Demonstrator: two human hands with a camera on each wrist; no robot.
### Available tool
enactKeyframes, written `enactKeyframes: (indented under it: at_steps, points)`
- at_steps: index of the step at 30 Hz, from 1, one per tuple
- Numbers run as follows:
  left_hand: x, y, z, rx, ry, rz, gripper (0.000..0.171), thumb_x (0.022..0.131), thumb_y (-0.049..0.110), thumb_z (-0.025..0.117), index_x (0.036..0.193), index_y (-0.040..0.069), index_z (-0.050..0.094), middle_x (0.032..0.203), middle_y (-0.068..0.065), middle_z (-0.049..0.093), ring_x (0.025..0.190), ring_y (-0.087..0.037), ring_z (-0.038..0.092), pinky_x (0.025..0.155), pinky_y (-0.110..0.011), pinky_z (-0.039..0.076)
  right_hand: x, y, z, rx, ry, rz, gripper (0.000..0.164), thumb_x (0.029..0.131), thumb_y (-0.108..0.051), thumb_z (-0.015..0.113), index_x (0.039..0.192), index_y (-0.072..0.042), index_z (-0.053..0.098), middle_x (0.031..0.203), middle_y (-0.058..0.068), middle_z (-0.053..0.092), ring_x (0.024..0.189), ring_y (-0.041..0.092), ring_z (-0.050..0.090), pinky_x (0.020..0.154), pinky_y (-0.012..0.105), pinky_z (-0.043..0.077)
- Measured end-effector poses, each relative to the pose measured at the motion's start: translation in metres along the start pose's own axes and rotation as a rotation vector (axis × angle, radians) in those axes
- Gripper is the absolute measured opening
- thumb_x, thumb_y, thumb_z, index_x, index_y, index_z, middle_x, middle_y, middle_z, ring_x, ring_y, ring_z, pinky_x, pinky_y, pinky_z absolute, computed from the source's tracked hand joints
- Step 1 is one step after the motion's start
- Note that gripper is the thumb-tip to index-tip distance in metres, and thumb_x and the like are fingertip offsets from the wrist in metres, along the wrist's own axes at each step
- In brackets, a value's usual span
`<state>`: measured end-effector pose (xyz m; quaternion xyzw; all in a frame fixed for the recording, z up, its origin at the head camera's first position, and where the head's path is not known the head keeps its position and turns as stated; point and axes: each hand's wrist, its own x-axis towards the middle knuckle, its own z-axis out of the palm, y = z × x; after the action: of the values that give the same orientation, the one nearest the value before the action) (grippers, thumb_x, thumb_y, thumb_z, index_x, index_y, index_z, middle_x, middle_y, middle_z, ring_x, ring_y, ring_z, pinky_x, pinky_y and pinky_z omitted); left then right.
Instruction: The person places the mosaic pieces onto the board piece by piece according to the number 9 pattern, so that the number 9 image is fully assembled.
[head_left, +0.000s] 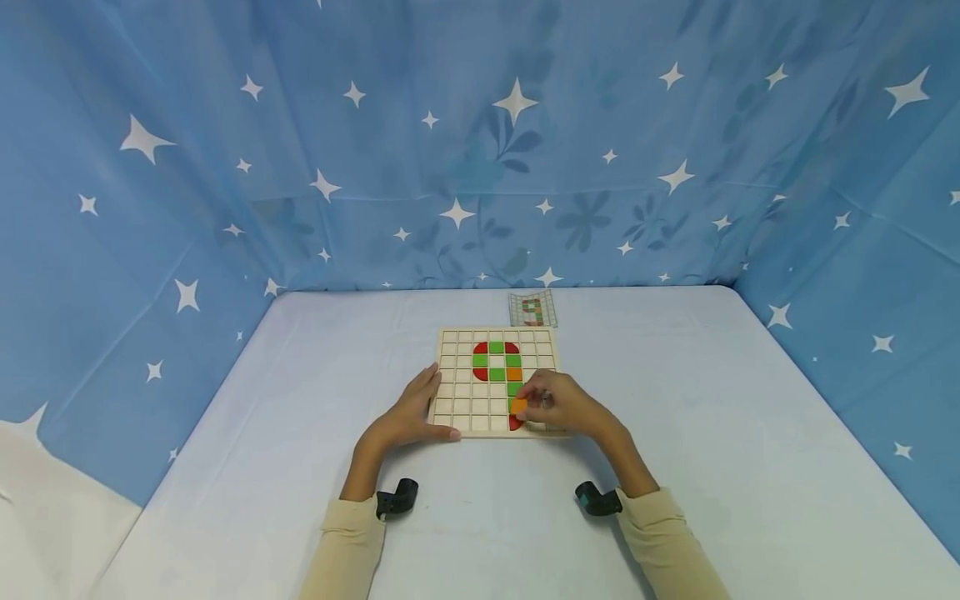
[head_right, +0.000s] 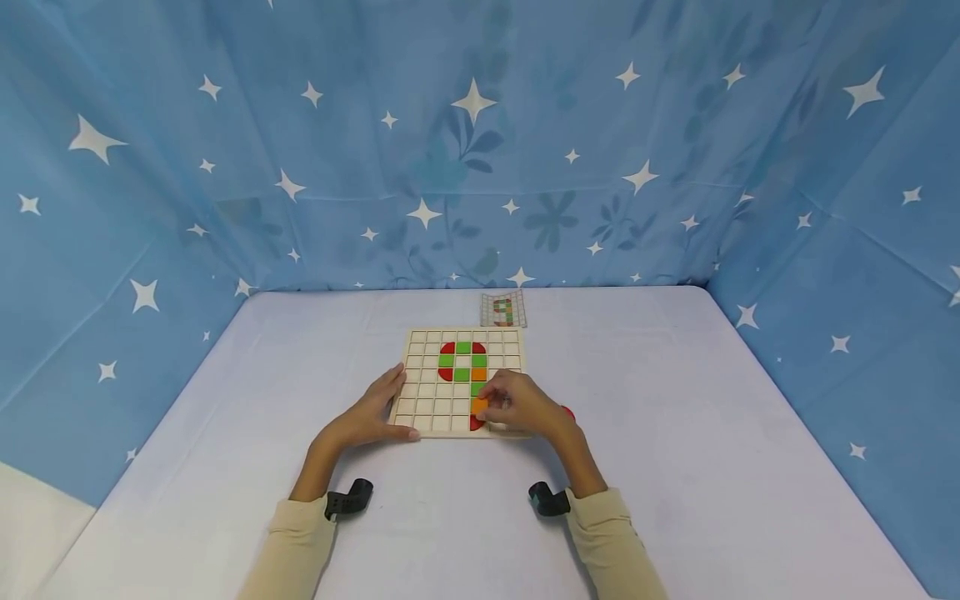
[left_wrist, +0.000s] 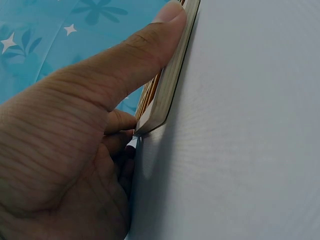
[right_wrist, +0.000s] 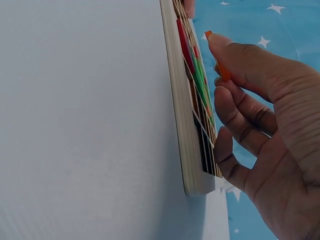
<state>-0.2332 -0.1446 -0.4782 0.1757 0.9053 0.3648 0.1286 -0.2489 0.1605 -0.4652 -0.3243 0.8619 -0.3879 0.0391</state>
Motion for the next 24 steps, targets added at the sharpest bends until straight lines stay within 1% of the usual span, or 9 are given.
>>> enactKeyframes:
  at_steps: [5, 10, 16, 20, 24]
  points:
    - [0.0, 0.001, 0.0, -0.001, 0.007, -0.001, 0.115, 0.074, 0.04, 0.084, 0.155, -0.001, 0.013, 0.166, -0.012, 0.003, 0.153, -0.033, 0.002, 0.121, -0.052, 0.015, 0.004, -0.001, 0.006, 0.002, -0.011, -0.01, 0.021, 0.083, -0.02, 0.079, 0.099, -0.01, 0.072, 0.086, 0.001, 0.063, 0.075, 0.01, 0.055, 0.064, 0.021, 0.049]
    - [0.0, 0.0, 0.0, 0.0, 0.011, 0.014, 0.114, 0.075, 0.038, 0.084, 0.155, -0.003, 0.014, 0.165, -0.014, 0.003, 0.153, -0.035, 0.003, 0.121, -0.053, 0.016, 0.007, -0.005, 0.013, -0.017, -0.011, -0.009, 0.021, 0.081, -0.021, 0.08, 0.097, -0.011, 0.073, 0.087, -0.002, 0.065, 0.082, 0.013, 0.057, 0.071, 0.022, 0.05]
    - [-0.002, -0.002, 0.001, -0.003, 0.004, 0.011, 0.113, 0.075, 0.038, 0.084, 0.155, -0.002, 0.014, 0.165, -0.014, 0.003, 0.152, -0.035, 0.003, 0.121, -0.053, 0.016, 0.007, -0.009, 0.021, -0.054, -0.017, -0.018, 0.023, 0.081, -0.026, 0.081, 0.095, -0.01, 0.073, 0.087, 0.0, 0.066, 0.081, 0.014, 0.056, 0.071, 0.023, 0.049]
    - [-0.001, 0.0, 0.0, -0.01, -0.001, 0.007, 0.113, 0.076, 0.04, 0.083, 0.155, -0.002, 0.014, 0.166, -0.014, 0.002, 0.153, -0.035, 0.002, 0.121, -0.053, 0.015, 0.01, -0.013, 0.022, -0.101, -0.03, 0.022, 0.025, 0.081, -0.029, 0.081, 0.097, -0.012, 0.074, 0.089, -0.004, 0.065, 0.081, 0.011, 0.053, 0.072, 0.023, 0.047]
    - [0.0, 0.0, -0.001, -0.006, -0.005, 0.011, 0.114, 0.076, 0.041, 0.083, 0.155, -0.001, 0.012, 0.166, -0.013, 0.002, 0.153, -0.034, 0.001, 0.122, -0.052, 0.014, 0.012, -0.015, 0.024, -0.138, -0.041, 0.065, 0.024, 0.08, -0.03, 0.081, 0.097, -0.015, 0.074, 0.09, -0.006, 0.064, 0.08, 0.011, 0.05, 0.07, 0.023, 0.045]
